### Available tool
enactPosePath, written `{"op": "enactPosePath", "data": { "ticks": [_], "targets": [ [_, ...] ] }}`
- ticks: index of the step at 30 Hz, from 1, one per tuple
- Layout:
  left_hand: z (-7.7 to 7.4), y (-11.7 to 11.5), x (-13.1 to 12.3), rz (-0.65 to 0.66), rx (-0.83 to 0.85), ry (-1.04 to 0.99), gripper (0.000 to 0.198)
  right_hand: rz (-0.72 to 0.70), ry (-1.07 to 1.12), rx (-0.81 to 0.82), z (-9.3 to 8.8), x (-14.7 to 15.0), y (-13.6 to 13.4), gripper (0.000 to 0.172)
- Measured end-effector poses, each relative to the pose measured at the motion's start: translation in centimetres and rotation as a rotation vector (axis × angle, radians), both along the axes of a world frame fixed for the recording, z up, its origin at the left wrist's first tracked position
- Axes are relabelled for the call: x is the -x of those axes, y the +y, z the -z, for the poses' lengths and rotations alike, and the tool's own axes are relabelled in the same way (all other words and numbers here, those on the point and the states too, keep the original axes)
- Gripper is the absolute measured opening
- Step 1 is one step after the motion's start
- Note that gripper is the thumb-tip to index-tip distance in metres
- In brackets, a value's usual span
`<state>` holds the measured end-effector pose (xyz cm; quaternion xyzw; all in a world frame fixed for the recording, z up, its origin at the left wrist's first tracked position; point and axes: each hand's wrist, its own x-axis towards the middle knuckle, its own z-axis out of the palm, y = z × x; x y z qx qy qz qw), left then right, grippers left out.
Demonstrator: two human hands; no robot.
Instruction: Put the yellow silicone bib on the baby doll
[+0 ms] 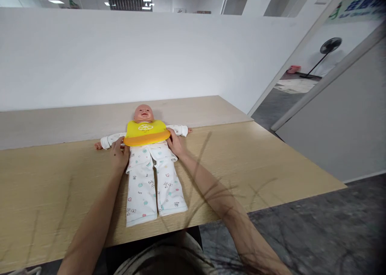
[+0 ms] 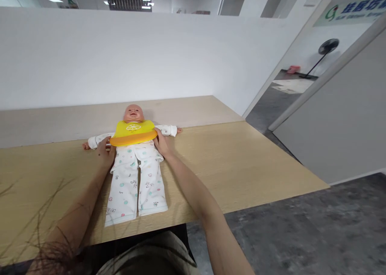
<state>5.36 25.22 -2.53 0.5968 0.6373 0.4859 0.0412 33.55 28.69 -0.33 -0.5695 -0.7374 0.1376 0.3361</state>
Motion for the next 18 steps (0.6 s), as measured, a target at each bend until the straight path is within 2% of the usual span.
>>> {"op": "enactPosePath", "data": {
  "ticks": [14,18],
  "targets": [
    [0.31,0.27,0.10,0.003,0.015,-0.039,0.039,0.011,0.049,-0.038,0.51,-0.05,0.18,0.046],
    [0.55,0.27,0.17,0.000,0.050,-0.112,0.051,0.001,0.024,-0.057,0.53,-0.19,0.14,0.050]
  ]
}}
